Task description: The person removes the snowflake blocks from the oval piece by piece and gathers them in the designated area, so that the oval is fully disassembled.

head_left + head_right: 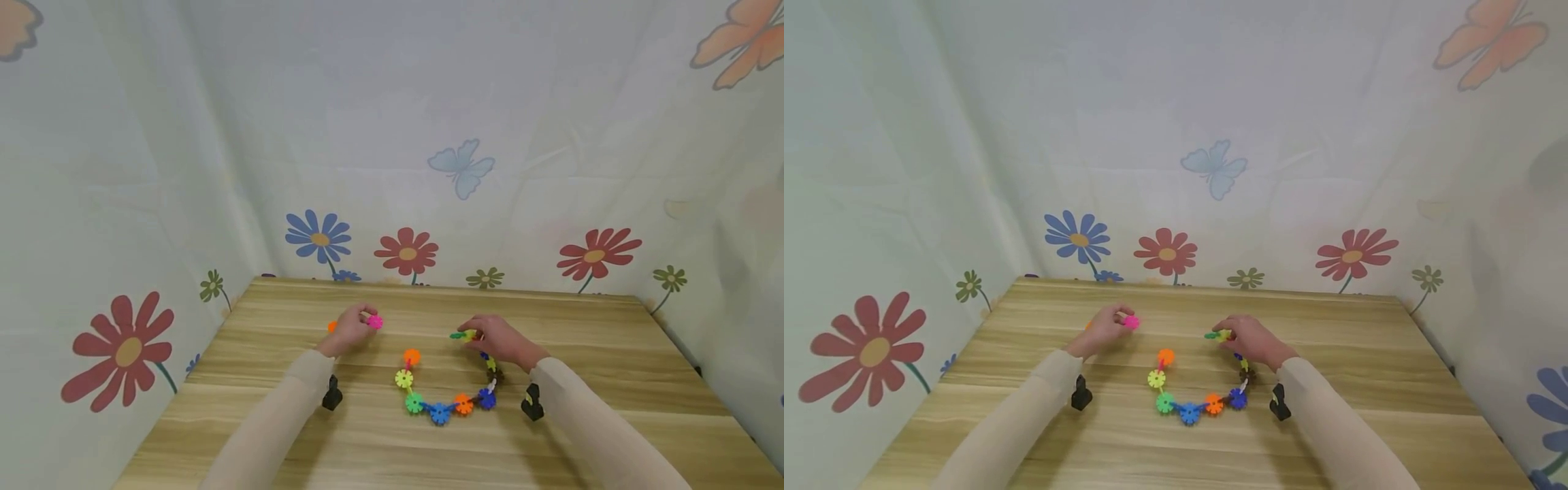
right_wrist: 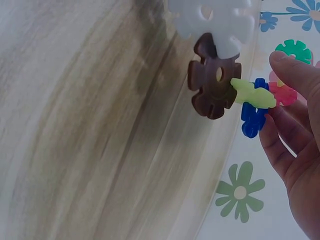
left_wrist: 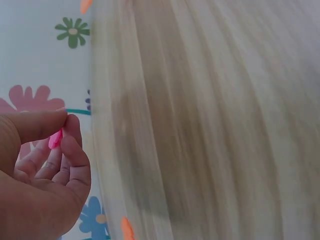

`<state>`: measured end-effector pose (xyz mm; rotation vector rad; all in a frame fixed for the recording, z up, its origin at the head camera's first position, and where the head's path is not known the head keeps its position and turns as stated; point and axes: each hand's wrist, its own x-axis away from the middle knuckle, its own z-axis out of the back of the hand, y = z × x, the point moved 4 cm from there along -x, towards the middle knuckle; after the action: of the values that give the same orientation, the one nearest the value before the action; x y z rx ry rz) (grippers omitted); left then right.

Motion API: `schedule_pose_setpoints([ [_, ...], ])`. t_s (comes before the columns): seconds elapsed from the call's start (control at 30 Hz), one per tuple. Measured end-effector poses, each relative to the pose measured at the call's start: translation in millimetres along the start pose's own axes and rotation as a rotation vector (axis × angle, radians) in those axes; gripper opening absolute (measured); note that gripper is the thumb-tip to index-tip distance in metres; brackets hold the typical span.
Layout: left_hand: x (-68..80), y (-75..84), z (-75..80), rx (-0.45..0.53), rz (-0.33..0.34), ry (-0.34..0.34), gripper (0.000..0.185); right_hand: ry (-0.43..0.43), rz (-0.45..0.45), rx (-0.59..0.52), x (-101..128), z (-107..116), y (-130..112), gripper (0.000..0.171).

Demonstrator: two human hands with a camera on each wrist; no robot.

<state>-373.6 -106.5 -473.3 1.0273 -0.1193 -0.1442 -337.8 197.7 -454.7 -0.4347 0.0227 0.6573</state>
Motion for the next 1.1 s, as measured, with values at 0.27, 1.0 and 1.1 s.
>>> schedule_pose_setpoints([
  [0.27, -1.2, -16.1, 12.9, -0.167, -0.015, 0.017, 0.031, -0.003, -0.007, -0.005, 0.9, 0.2, 2.4, 0.029],
  [1.0, -10.1, -23.8, 9.5, -0.406, -0.004, 0.036, 0.034, 0.005, -0.006, -0.008, 0.7, -0.1, -2.9, 0.029],
  [1.1, -10.0, -23.2, 9.2, -0.403, 0.009, 0.048, 0.034, 0.005, -0.003, -0.004, 0.9, 0.0, -3.3, 0.028],
])
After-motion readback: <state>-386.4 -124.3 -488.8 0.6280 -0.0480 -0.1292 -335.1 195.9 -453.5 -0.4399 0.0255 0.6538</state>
